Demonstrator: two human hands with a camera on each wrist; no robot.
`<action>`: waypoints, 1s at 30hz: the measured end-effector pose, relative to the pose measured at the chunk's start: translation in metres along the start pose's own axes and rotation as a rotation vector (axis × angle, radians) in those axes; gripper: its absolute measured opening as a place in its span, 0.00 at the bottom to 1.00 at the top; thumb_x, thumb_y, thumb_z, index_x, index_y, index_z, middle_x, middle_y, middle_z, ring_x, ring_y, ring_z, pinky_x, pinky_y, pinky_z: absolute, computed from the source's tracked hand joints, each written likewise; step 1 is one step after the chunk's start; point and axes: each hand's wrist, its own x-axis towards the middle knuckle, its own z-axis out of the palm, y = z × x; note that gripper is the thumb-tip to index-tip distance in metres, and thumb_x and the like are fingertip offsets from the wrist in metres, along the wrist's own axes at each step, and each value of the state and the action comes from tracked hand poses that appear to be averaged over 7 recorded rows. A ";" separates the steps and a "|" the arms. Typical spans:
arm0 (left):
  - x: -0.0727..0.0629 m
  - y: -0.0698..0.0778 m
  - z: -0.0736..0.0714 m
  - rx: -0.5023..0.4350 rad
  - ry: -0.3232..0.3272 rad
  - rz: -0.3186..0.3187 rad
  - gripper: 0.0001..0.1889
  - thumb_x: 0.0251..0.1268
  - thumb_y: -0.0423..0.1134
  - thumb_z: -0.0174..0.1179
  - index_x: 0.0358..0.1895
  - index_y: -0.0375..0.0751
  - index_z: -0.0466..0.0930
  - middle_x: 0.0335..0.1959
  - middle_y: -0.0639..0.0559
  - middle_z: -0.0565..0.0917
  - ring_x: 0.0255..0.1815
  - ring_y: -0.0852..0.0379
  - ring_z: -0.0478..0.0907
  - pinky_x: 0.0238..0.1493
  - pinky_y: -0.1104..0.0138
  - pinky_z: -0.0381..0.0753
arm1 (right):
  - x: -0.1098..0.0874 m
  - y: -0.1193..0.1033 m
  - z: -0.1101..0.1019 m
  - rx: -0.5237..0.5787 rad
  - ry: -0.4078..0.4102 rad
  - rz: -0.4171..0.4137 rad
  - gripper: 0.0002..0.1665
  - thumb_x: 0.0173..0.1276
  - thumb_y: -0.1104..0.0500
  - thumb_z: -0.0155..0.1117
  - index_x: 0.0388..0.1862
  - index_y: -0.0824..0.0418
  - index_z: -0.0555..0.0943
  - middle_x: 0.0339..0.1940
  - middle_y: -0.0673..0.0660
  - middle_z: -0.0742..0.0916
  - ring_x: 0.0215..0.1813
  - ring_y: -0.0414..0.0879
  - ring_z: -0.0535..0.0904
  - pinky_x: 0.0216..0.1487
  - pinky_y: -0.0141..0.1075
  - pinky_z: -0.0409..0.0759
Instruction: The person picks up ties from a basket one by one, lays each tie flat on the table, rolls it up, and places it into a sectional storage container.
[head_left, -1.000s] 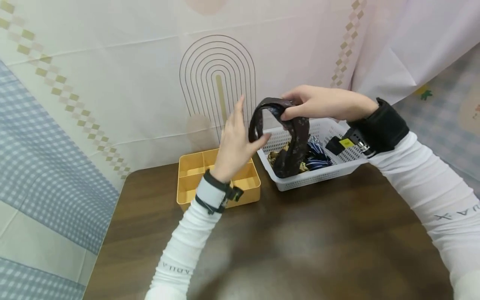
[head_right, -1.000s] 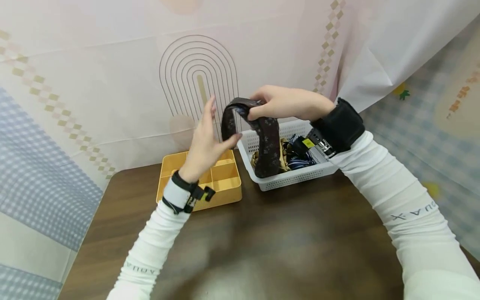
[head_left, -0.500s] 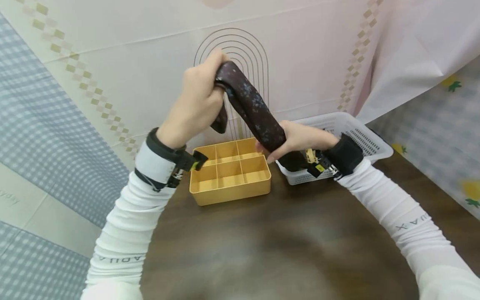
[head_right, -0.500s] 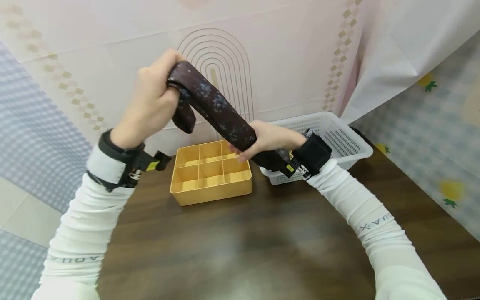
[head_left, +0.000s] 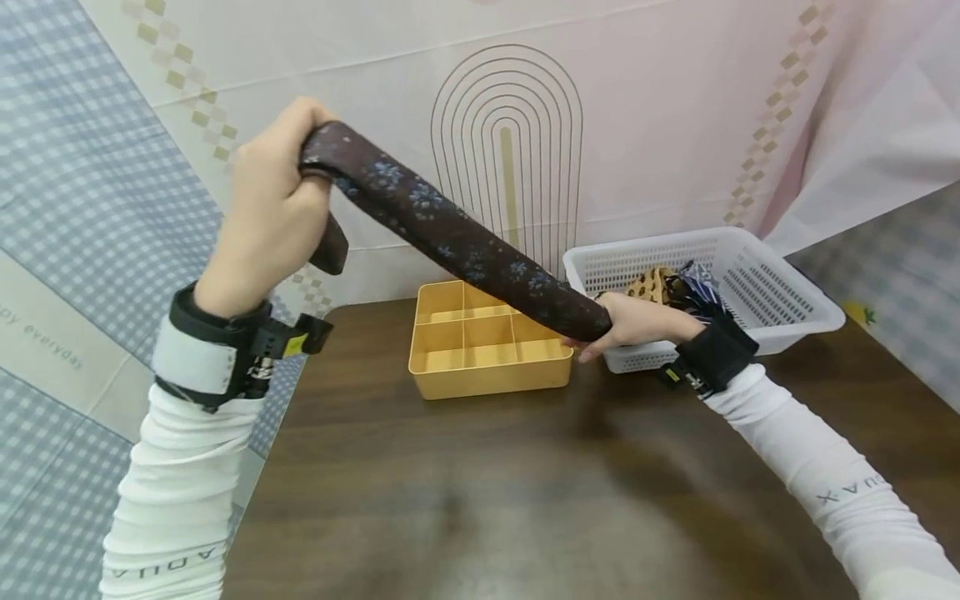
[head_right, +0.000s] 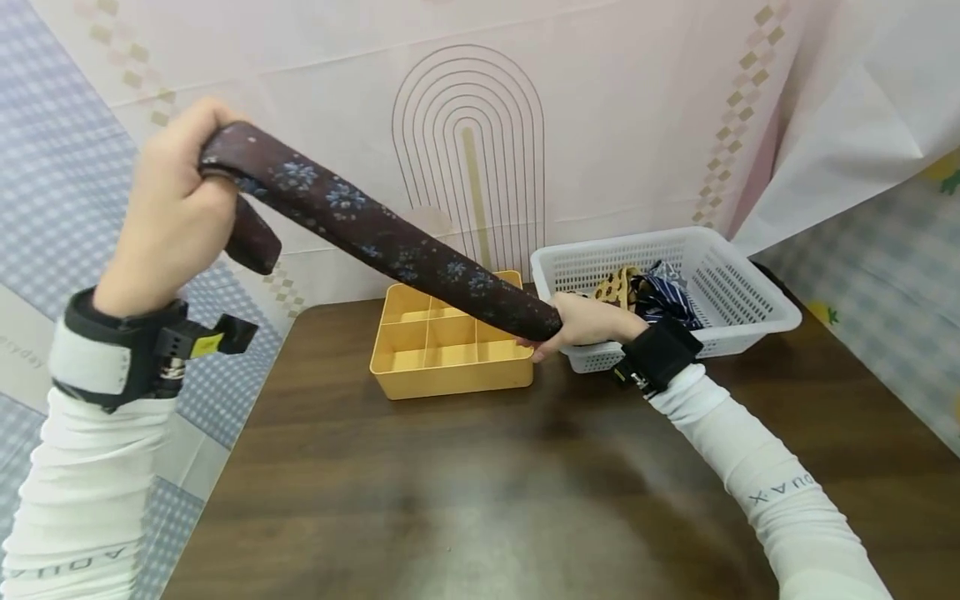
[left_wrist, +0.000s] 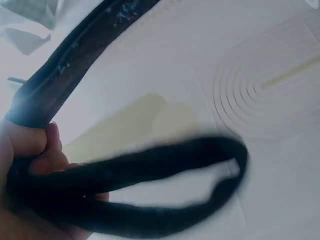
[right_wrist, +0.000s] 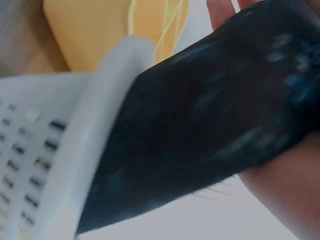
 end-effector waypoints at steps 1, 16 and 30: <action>-0.003 -0.004 -0.004 0.005 0.010 -0.015 0.18 0.52 0.19 0.40 0.44 0.30 0.75 0.36 0.49 0.78 0.34 0.61 0.68 0.38 0.72 0.62 | -0.004 0.004 0.000 -0.036 0.023 0.002 0.15 0.56 0.58 0.74 0.43 0.58 0.86 0.41 0.52 0.90 0.44 0.39 0.84 0.50 0.33 0.78; -0.100 -0.114 -0.045 0.061 -0.369 -0.163 0.20 0.66 0.25 0.35 0.58 0.27 0.68 0.44 0.38 0.69 0.41 0.54 0.57 0.43 0.60 0.57 | -0.097 -0.035 -0.033 -0.619 0.691 -0.043 0.24 0.51 0.72 0.69 0.48 0.59 0.84 0.38 0.60 0.89 0.28 0.41 0.79 0.31 0.30 0.72; -0.233 -0.151 0.072 0.205 -0.473 0.185 0.23 0.35 0.20 0.71 0.40 0.38 0.76 0.34 0.51 0.83 0.35 0.55 0.80 0.36 0.64 0.80 | -0.220 0.006 0.030 -1.030 0.541 -0.172 0.36 0.29 0.72 0.66 0.48 0.62 0.83 0.39 0.60 0.87 0.38 0.57 0.80 0.38 0.47 0.67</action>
